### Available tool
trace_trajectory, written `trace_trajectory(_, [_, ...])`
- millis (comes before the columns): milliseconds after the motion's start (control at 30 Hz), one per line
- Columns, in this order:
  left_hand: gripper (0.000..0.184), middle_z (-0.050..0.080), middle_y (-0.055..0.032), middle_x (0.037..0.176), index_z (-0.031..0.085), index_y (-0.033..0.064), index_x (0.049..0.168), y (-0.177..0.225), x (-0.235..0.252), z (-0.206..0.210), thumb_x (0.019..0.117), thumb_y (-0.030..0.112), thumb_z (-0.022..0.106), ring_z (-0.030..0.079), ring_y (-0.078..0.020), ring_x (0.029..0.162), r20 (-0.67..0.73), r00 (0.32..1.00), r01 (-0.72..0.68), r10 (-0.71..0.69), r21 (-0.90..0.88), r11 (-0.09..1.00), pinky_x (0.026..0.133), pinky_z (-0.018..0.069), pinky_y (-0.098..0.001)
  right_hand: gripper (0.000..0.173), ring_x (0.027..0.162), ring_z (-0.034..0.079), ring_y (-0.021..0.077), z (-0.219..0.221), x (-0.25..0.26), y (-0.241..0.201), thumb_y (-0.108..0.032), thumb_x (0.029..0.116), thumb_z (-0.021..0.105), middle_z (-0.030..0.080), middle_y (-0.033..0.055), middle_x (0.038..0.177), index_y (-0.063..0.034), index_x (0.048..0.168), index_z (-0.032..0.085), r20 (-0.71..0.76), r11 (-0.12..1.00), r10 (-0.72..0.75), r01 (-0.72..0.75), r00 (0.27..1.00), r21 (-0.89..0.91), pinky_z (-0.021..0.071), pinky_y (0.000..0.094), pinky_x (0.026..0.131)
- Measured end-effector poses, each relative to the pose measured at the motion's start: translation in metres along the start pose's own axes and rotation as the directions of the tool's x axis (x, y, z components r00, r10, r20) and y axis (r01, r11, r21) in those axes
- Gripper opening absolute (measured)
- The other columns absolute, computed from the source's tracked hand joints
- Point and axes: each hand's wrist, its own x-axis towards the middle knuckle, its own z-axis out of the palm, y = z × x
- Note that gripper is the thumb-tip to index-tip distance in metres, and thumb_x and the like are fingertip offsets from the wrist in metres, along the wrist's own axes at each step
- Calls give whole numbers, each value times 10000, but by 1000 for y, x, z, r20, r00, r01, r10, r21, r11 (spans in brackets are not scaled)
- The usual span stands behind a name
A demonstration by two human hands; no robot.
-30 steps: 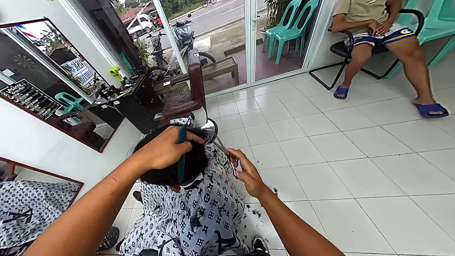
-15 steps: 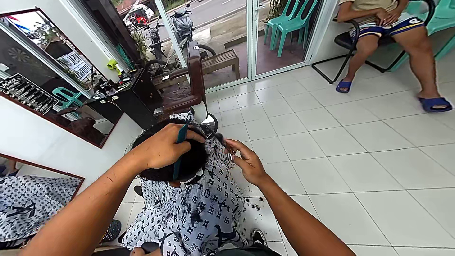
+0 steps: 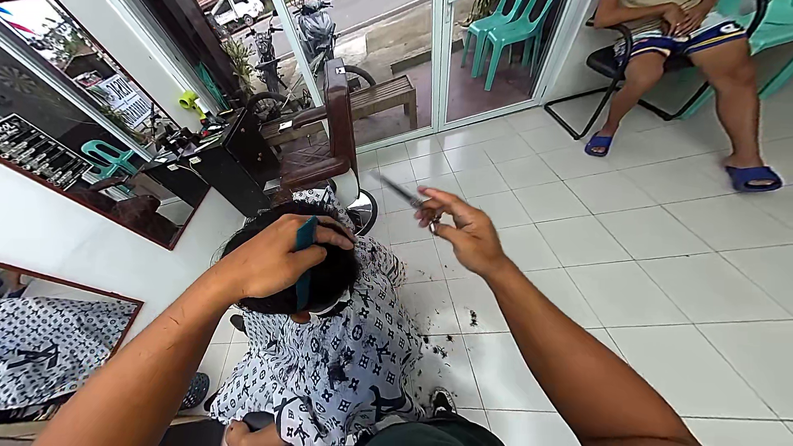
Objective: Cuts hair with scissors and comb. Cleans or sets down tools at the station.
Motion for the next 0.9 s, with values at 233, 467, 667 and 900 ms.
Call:
trace_trajectory(233, [480, 727, -172, 1192, 713, -14, 988, 22, 62, -2, 965, 64, 241, 631, -285, 1251, -630, 777, -469, -12, -592, 655, 1134, 448, -427, 208, 814, 682, 85, 44, 61, -59, -298, 1073, 495, 664, -35, 917, -100, 1137, 504, 9, 884, 27, -28, 1000, 467, 611, 315, 752])
trace_trajectory(467, [522, 638, -36, 1376, 506, 62, 1454, -4, -3, -34, 1074, 418, 474, 637, -132, 1209, -583, 813, -7, 12, 11, 1000, 998, 544, -335, 304, 723, 663, 77, 79, 13, -10, -68, 1010, 603, 679, 44, 986, -29, 1310, 582, -140, 884, 225, -142, 964, 446, 600, 247, 646])
trace_trajectory(667, [376, 630, -66, 1302, 634, 93, 1074, -40, -84, -50, 899, 411, 731, 609, -128, 1183, -518, 827, 384, -220, 232, 894, 966, 524, -377, 234, 731, 673, 136, 146, -66, 64, -11, 1028, 524, 663, 118, 959, 98, 1232, 561, -4, 485, 731, -516, 682, 706, 604, 297, 692])
trace_trajectory(900, [376, 344, 25, 1658, 800, 333, 873, -30, -85, -16, 667, 645, 834, 240, -207, 1557, -167, 924, 375, -345, 215, 902, 1206, 351, -428, 115, 712, 644, 78, 170, -42, 48, 9, 994, 587, 657, 57, 868, 57, 1080, 647, 141, 470, 596, -486, 790, 737, 582, 257, 707])
